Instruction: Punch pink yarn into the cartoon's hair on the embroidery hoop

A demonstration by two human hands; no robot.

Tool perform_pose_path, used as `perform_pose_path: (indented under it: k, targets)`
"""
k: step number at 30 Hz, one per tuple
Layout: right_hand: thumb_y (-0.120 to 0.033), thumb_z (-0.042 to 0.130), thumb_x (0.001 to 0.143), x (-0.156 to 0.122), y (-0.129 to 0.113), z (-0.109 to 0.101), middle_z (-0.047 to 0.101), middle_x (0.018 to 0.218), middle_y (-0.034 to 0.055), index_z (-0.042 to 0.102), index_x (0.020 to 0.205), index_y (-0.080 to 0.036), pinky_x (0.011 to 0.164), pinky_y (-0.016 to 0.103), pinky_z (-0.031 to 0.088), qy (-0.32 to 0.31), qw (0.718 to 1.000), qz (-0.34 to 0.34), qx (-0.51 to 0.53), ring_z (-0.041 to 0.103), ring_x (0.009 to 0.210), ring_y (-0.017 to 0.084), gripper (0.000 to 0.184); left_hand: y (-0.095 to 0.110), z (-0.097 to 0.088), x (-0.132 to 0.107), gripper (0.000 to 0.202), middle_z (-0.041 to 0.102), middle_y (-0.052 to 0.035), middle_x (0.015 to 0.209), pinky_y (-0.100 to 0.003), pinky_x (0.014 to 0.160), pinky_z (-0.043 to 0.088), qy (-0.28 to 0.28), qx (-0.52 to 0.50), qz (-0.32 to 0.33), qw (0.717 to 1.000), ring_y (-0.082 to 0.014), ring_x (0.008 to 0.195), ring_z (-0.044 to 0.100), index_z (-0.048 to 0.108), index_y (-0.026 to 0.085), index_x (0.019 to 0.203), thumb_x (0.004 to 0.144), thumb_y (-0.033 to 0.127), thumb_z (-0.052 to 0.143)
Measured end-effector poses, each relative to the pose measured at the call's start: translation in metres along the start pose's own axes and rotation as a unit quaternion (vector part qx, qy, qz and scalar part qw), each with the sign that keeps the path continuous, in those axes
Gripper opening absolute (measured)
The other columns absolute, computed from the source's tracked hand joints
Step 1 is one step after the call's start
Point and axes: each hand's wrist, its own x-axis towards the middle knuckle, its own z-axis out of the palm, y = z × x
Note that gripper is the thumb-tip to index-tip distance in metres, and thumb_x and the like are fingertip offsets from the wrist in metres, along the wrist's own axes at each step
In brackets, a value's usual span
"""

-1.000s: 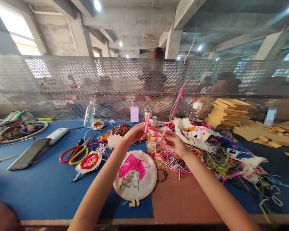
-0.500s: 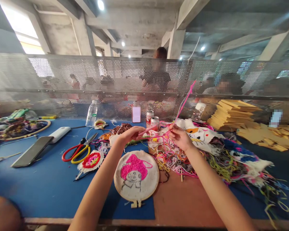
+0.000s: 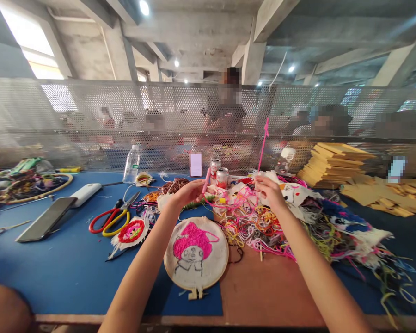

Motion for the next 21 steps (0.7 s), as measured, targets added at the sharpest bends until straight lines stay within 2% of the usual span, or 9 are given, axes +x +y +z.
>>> perform_pose_path:
  k: [2,4,5,8,13,21]
  targets:
    - [-0.029,0.065,0.066,-0.009,0.0,0.018,0.058,0.077,0.0013,0.063,0.074,-0.02,0.037,0.021,0.025,-0.068,0.996,0.042,0.028,0.041,0.05,0.008,0.012,0.001,0.003,0.001,0.02,0.055,0.0011,0.06,-0.019,0.036,0.026,0.007,-0.015,0.013,1.0,-0.0041,0.037,0.038,0.049,0.017,0.079,0.079,0.036,0.053]
    - [-0.027,0.066,0.065,-0.018,-0.001,0.037,0.059,0.078,-0.0003,0.061,0.071,-0.021,0.038,0.02,0.025,-0.186,0.965,0.122,0.138,0.043,0.051,0.007,0.01,0.002,0.008,0.002,0.021,0.05,0.0041,0.057,-0.018,0.035,0.025,0.013,-0.027,0.024,0.999,-0.0032,0.036,0.037,0.047,0.017,0.078,0.078,0.036,0.057]
    - [-0.027,0.068,0.065,-0.022,-0.001,0.046,0.058,0.074,-0.0013,0.061,0.07,-0.021,0.038,0.019,0.025,-0.221,0.947,0.152,0.177,0.043,0.051,0.007,0.01,0.002,0.01,0.002,0.022,0.048,0.0054,0.055,-0.017,0.034,0.024,0.015,-0.031,0.028,0.999,-0.0029,0.035,0.037,0.046,0.017,0.078,0.078,0.036,0.058]
    - [-0.028,0.069,0.066,-0.032,-0.001,0.066,0.052,0.062,-0.0025,0.061,0.069,-0.02,0.04,0.02,0.026,-0.271,0.924,0.183,0.197,0.042,0.049,0.007,0.012,0.003,0.018,0.002,0.023,0.044,0.0071,0.053,-0.016,0.032,0.023,0.021,-0.035,0.036,0.999,-0.0026,0.034,0.038,0.046,0.017,0.079,0.08,0.037,0.057]
    - [-0.028,0.071,0.066,-0.032,0.001,0.074,0.053,0.064,-0.0021,0.062,0.07,-0.018,0.042,0.02,0.027,-0.29,0.917,0.194,0.194,0.04,0.049,0.006,0.014,0.005,0.026,0.001,0.021,0.051,0.0054,0.061,-0.015,0.034,0.027,0.063,-0.029,0.072,0.995,-0.0028,0.037,0.045,0.045,0.019,0.082,0.083,0.038,0.054]
    - [-0.03,0.073,0.059,-0.028,0.012,0.044,0.054,0.063,-0.0032,0.06,0.067,-0.016,0.042,0.018,0.024,-0.229,0.939,0.198,0.164,0.037,0.047,0.004,0.021,0.012,0.016,-0.004,0.02,0.057,0.0036,0.062,-0.014,0.031,0.026,0.122,-0.02,0.103,0.987,-0.0043,0.036,0.045,0.047,0.02,0.083,0.083,0.039,0.054]
